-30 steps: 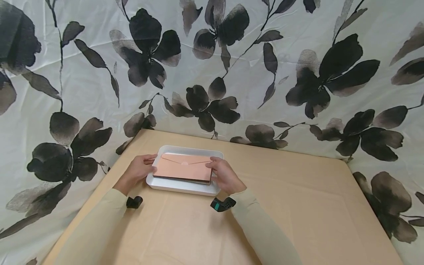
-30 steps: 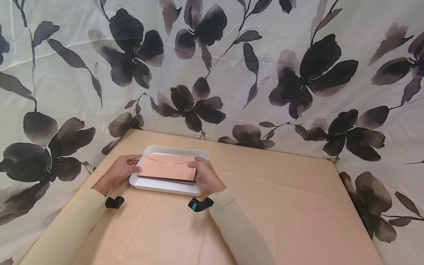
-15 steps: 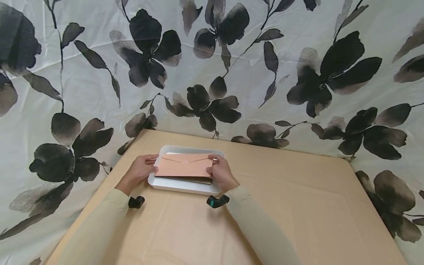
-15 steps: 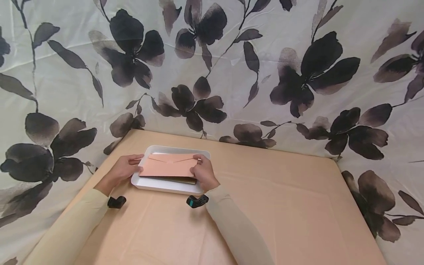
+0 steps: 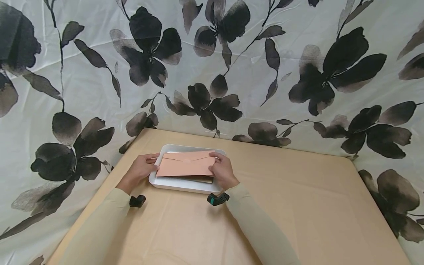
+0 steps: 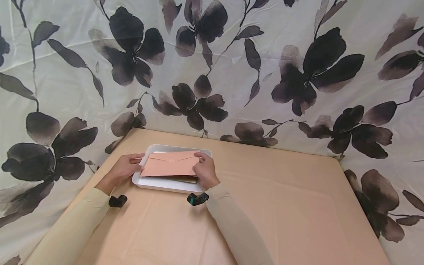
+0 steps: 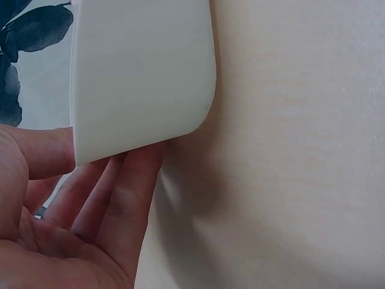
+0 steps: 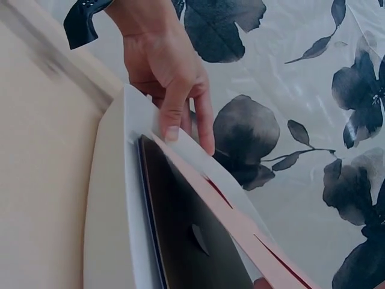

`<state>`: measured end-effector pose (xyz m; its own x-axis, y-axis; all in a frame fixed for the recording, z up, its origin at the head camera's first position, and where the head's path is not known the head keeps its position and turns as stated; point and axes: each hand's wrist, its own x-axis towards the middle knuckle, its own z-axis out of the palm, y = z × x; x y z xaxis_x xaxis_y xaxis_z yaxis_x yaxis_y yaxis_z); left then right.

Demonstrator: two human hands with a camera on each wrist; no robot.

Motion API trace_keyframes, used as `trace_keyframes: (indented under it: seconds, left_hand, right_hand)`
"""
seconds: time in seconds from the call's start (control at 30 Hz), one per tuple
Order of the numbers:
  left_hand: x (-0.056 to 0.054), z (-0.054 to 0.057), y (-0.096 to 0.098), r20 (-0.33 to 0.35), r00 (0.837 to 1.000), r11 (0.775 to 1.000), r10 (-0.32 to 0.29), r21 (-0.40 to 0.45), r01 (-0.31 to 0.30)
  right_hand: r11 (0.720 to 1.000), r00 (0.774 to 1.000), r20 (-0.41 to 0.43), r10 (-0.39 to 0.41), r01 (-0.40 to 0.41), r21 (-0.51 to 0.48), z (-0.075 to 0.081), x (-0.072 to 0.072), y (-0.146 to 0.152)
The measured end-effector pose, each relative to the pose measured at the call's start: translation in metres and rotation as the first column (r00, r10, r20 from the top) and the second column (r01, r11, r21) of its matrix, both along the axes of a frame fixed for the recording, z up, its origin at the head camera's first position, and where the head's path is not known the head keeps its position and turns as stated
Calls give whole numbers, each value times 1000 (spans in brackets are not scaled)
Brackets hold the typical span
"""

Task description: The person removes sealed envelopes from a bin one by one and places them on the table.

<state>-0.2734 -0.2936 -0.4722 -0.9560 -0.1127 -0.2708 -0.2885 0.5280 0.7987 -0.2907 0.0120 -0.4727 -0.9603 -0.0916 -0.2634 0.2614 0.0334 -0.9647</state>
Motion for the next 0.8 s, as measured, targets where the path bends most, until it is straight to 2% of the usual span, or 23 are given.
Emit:
trace_keyframes:
  seconds: [0.2,0.47,0.8]
  left_hand:
    - [2,1,1,16,1000,1000,-9,-2,9]
    - [0,5,3,14,1000,1000,-8,-12,8]
    - [-2,1,2,-5,1000,1000,-9,-14,9]
  right_hand:
    - [999,1000,15,-20,19,48,2,1,8]
    - [998,997,21,-68,68,2,10,-2,23]
    - [997,997,30,-73,72,23,17,-1,41]
